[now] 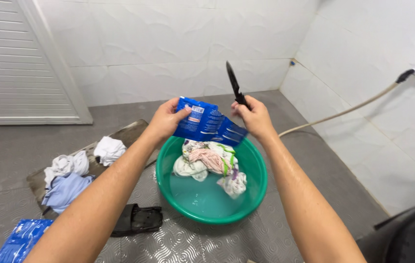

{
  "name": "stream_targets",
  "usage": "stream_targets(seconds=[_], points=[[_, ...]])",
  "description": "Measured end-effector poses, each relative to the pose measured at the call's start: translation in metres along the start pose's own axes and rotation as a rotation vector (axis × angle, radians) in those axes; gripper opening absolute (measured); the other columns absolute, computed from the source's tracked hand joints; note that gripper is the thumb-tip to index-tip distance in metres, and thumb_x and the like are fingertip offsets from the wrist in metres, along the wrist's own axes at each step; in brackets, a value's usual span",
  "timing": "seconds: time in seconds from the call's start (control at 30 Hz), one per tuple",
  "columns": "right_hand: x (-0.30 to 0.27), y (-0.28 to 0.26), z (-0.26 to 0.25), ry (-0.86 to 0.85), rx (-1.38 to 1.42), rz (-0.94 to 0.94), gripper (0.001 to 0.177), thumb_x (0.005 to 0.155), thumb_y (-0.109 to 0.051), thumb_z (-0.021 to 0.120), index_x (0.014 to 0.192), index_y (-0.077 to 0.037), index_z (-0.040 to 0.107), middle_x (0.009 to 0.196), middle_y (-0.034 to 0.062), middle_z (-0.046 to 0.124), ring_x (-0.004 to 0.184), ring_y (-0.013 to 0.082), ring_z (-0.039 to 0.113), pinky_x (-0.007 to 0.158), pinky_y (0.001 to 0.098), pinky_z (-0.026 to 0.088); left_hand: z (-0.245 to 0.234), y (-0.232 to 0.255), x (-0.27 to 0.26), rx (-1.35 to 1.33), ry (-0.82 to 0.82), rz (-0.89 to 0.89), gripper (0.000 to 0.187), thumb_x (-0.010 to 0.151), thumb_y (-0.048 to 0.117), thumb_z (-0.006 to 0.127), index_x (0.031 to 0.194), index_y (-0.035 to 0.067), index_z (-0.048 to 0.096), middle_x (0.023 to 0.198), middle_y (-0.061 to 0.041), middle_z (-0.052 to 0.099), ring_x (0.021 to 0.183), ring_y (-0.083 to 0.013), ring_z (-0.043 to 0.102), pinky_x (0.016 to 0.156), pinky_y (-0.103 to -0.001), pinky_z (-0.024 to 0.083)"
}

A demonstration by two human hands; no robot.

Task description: The person hand washes clothes in a green basin filled with water. They pick up various garments from a wooden board, submerge them in the basin, and scrub them by hand. The person adds liquid detergent from a blue sachet into the water and continues to agitate and rinse the clothes.

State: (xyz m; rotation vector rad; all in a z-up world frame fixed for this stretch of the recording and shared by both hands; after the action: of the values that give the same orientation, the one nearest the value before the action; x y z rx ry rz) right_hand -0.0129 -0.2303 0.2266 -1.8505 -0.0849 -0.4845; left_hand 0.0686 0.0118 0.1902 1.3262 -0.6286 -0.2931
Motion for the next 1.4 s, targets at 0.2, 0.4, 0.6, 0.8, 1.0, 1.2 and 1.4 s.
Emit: stream_targets(seconds=[0.2,0.4,0.6,0.8,1.0,1.2,1.4], points=[[-0.025,-0.020,0.059,-0.075,-0.286,-0.033,0.034,0.093,-0.030,0.074,0.110,-0.002,0.066,0.076,0.0051,0.067,0.066,0.0099,0.061,0.057,0.0266,0.048,0.009,-0.003,-0.003,0.146,0.013,0.023,0.025,0.097,0.019,0.067,0.116,0.003,0.068,0.101,-0.006,0.075,0.088,-0.0116,0.069,0.079,-0.029,0.058],[-0.030,-0.015,0.069,-0.078,-0.075,0.027,0.030,0.091,-0.024,0.076,0.113,-0.005,0.068,0.073,-0.0021,0.065,0.059,0.0047,0.054,0.049,0.0236,0.042,0.034,0.005,-0.011,0.167,-0.105,-0.085,0.028,0.096,0.022,0.067,0.116,0.002,0.067,0.099,-0.006,0.075,0.087,-0.0127,0.071,0.078,-0.030,0.059],[-0.025,0.009,0.061,-0.161,0.167,0.195,0.023,0.092,-0.021,0.078,0.101,-0.003,0.068,0.068,-0.0015,0.053,0.053,0.0083,0.044,0.045,0.0260,0.031,0.045,-0.010,-0.013,0.022,-0.124,-0.266,0.034,0.097,0.032,0.064,0.118,0.005,0.067,0.103,-0.006,0.075,0.089,-0.0123,0.072,0.080,-0.030,0.060],[-0.027,-0.013,0.047,0.050,-0.207,-0.007,0.031,0.101,-0.034,0.064,0.101,-0.004,0.070,0.079,0.0013,0.069,0.075,0.0113,0.063,0.067,0.0297,0.049,0.023,-0.013,0.007,0.326,0.076,-0.059,0.037,0.100,0.033,0.061,0.114,0.000,0.069,0.095,-0.010,0.077,0.080,-0.0163,0.072,0.074,-0.033,0.059],[-0.034,-0.012,0.039,-0.054,-0.531,0.064,0.039,0.098,-0.040,0.062,0.097,-0.002,0.069,0.074,0.0191,0.067,0.068,0.0292,0.063,0.065,0.0431,0.049,-0.012,0.015,0.004,0.627,0.344,0.095,0.033,0.102,0.031,0.059,0.113,0.003,0.071,0.093,-0.017,0.077,0.081,-0.0248,0.075,0.076,-0.038,0.056],[-0.045,-0.025,0.052,-0.188,-0.712,-0.006,0.039,0.095,-0.044,0.062,0.093,-0.005,0.069,0.072,0.0192,0.069,0.067,0.0377,0.067,0.063,0.0483,0.050,-0.004,0.027,-0.006,0.655,0.334,0.106,0.030,0.101,0.029,0.058,0.116,0.007,0.071,0.093,-0.017,0.076,0.082,-0.0275,0.075,0.075,-0.039,0.055],[-0.047,-0.033,0.060,-0.148,-0.951,-0.053,0.048,0.098,-0.050,0.057,0.089,-0.005,0.067,0.073,0.0202,0.070,0.073,0.0440,0.068,0.067,0.0554,0.051,0.017,0.045,-0.017,0.832,0.285,0.291,0.023,0.099,0.017,0.059,0.112,0.008,0.075,0.093,-0.019,0.075,0.083,-0.0330,0.074,0.076,-0.042,0.056]])
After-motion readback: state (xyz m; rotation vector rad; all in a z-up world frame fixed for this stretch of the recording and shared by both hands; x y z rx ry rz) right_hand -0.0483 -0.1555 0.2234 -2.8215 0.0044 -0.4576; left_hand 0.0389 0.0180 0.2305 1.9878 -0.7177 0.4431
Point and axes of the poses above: each hand's wrist, its own x-axis towards the middle knuckle, its own z-axis out of the palm, y = z × x, the point moved 9 cm from there along x, towards the middle knuckle
